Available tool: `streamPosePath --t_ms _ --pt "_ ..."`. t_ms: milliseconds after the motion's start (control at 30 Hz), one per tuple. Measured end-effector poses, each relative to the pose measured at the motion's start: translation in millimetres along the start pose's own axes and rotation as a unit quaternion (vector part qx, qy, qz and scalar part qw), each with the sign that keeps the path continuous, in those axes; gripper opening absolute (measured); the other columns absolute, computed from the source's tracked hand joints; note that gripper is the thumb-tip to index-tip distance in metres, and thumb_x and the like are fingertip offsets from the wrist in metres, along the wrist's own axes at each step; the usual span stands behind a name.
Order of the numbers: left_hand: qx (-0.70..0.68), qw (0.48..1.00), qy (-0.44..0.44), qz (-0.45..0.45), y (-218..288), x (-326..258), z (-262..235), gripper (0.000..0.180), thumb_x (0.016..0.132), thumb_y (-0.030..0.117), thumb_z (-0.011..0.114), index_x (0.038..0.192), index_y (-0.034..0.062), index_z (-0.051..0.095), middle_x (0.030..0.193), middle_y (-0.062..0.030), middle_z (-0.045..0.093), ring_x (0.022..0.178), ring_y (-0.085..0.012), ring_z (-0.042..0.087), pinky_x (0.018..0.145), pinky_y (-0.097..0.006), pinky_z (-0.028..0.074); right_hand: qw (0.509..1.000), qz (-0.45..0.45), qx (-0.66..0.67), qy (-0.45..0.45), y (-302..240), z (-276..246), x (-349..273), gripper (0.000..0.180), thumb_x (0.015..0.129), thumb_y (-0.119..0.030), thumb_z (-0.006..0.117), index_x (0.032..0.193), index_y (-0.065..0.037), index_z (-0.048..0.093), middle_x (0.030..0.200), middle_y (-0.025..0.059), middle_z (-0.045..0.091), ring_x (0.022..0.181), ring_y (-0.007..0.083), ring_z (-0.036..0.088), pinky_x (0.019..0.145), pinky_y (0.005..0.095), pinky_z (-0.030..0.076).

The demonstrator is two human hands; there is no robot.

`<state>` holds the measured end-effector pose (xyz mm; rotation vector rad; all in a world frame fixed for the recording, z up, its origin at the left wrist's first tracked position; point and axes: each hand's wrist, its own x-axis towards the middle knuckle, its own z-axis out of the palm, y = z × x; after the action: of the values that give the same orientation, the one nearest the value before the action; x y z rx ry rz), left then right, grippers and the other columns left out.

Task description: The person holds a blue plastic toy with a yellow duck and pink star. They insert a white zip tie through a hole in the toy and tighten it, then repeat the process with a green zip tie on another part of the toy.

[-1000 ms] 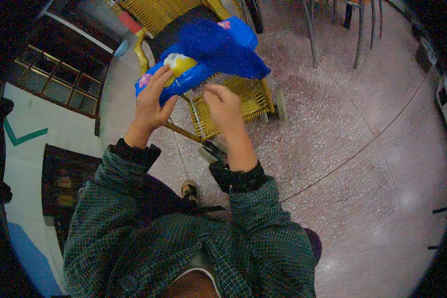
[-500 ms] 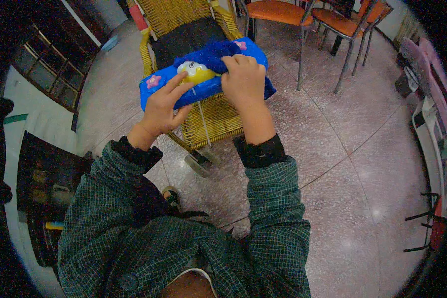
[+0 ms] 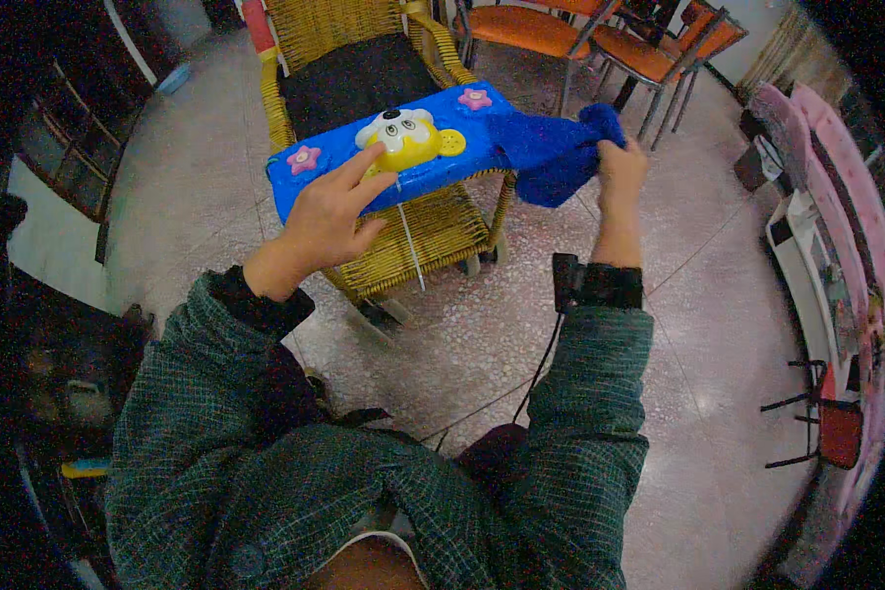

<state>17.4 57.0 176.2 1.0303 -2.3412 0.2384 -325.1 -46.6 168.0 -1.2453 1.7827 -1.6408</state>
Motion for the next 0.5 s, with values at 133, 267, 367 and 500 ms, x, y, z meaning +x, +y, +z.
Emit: streamPosePath --t_ms 133,267,367,500 --pt "-0.011 1.0 -0.003 0.002 0.9 -0.9 -1.5 0.049 0.06 0.013 0.069 0.107 0.0088 0.054 0.127 -0.0184 0.041 0.104 -0.0326 0.052 0.084 -0.037 0.045 0.948 0.046 0.306 -0.072 -11.3 -32.6 13.7 0.016 0.075 -0.002 0.047 0.088 0.005 0.054 0.075 0.011 0.059 0.066 0.0243 0.06 0.058 0.036 0.049" --pt "-0.026 0.999 -0.027 -0.003 -1.1 0.0 -4.5 0.05 0.06 0.015 0.07 0.107 0.0094 0.054 0.128 -0.0192 0.04 0.105 -0.0339 0.051 0.085 -0.037 0.044 0.933 0.022 0.352 -0.074 -54.8 -28.9 9.3 0.017 0.076 -0.004 0.048 0.088 0.006 0.054 0.076 0.0121 0.059 0.067 0.0234 0.06 0.059 0.0357 0.05" --pt "-0.049 0.998 -0.028 0.014 -5.3 -0.3 -7.0 0.051 0.06 0.016 0.071 0.107 0.0095 0.054 0.129 -0.0196 0.039 0.106 -0.0349 0.05 0.085 -0.038 0.044 0.949 -0.058 0.29 -0.106 -87.0 4.6 -7.0 0.019 0.075 -0.007 0.052 0.089 0.005 0.055 0.08 0.0111 0.059 0.07 0.0232 0.06 0.065 0.0356 0.05" --pt "-0.072 0.996 -0.029 0.042 -12.2 -1.6 -8.3 0.052 0.059 0.016 0.072 0.107 0.0088 0.054 0.128 -0.0219 0.038 0.107 -0.0365 0.049 0.086 -0.039 0.043 0.934 -0.244 -0.15 -0.212 -86.5 79.8 -34.4 0.028 0.076 -0.012 0.054 0.103 -0.003 0.057 0.1 0.0102 0.059 0.083 0.0222 0.058 0.074 0.0344 0.047"
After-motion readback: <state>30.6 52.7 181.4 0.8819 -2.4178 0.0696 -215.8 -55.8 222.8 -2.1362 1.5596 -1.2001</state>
